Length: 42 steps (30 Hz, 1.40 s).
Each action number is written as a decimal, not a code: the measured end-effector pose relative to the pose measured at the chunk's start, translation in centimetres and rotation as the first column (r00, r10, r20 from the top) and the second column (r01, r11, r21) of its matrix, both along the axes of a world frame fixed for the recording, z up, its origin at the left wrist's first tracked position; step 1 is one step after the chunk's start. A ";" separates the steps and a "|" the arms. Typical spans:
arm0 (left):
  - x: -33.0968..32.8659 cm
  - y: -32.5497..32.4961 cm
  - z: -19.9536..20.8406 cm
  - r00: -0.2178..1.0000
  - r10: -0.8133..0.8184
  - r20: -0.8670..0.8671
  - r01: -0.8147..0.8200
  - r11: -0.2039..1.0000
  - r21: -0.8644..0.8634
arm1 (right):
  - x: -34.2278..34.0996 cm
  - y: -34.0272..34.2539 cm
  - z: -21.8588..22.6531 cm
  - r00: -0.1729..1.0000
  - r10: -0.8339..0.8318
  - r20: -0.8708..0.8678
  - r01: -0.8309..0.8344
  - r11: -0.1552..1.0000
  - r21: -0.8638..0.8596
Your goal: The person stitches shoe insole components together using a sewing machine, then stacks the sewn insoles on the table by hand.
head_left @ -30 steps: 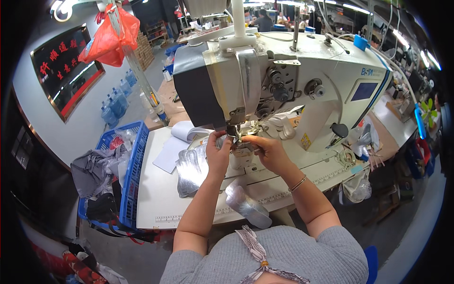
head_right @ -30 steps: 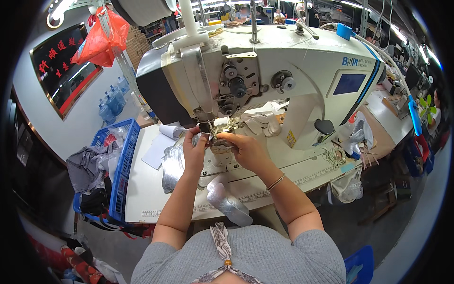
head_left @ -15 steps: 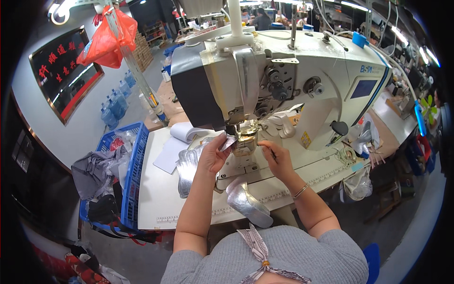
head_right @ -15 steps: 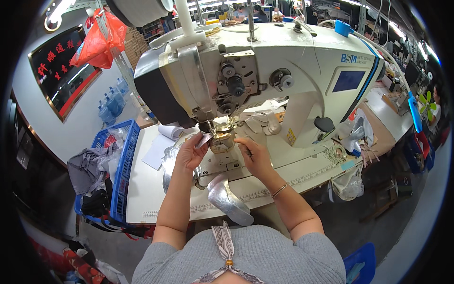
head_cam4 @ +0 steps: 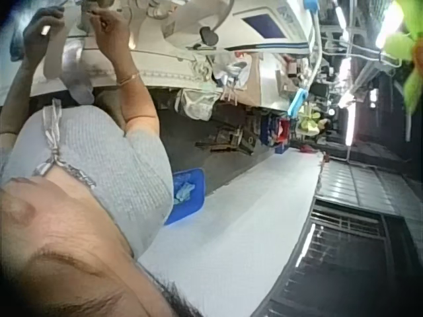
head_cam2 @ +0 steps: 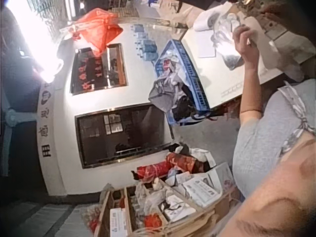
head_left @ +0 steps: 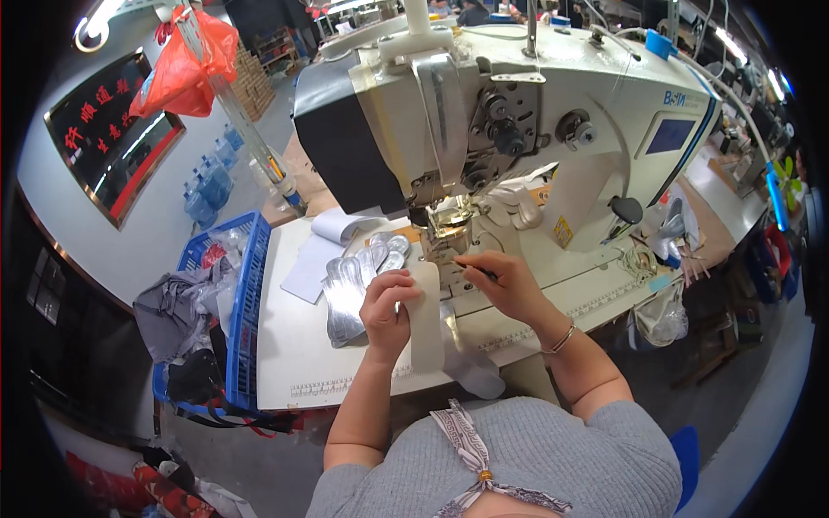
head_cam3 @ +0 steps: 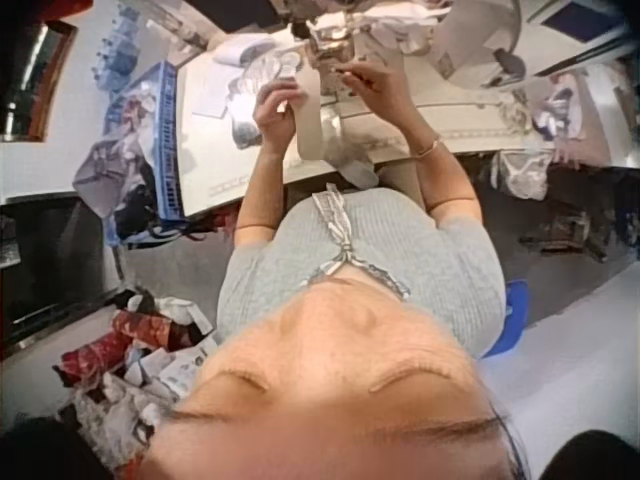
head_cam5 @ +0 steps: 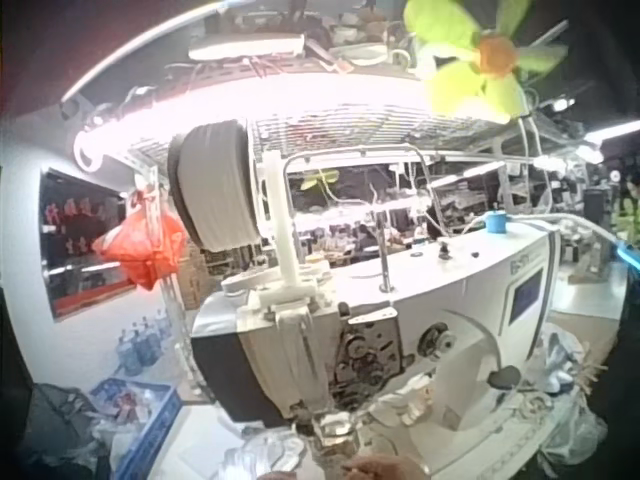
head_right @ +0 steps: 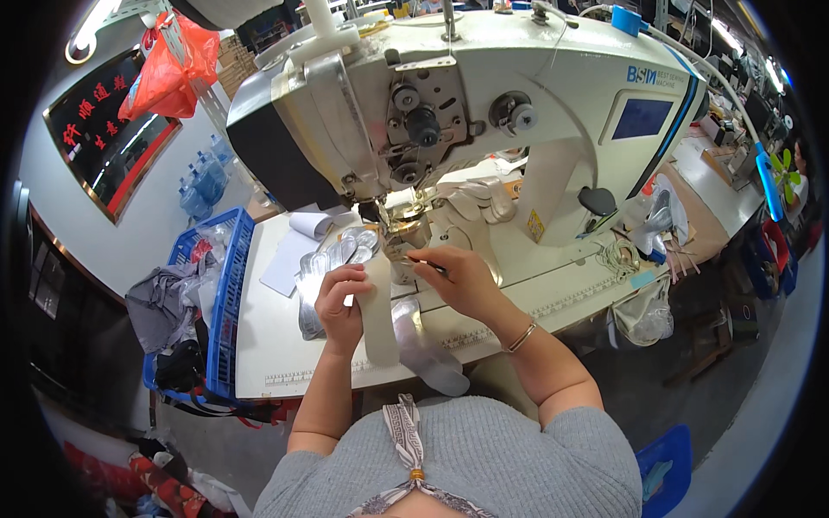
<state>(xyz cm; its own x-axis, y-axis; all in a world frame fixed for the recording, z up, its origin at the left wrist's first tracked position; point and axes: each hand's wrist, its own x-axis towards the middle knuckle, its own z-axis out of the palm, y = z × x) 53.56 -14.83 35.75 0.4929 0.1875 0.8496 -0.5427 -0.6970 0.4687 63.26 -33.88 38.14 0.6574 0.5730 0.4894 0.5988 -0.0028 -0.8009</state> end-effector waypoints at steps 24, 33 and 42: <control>-4.5 -2.8 -6.3 0.648 0.316 -0.693 -0.140 0.944 0.299 | 0.3 -0.6 -2.2 0.974 -0.208 0.087 0.212 0.977 -0.034; -4.4 -2.6 -7.3 0.788 0.207 -0.580 -0.165 0.978 0.125 | 0.7 -1.7 -2.9 0.968 -0.249 0.004 0.249 0.968 0.014; 3.7 1.6 2.8 0.772 -0.591 -0.234 0.066 0.441 -0.895 | 1.1 -3.7 -2.5 0.958 -0.259 -0.126 0.271 0.959 0.083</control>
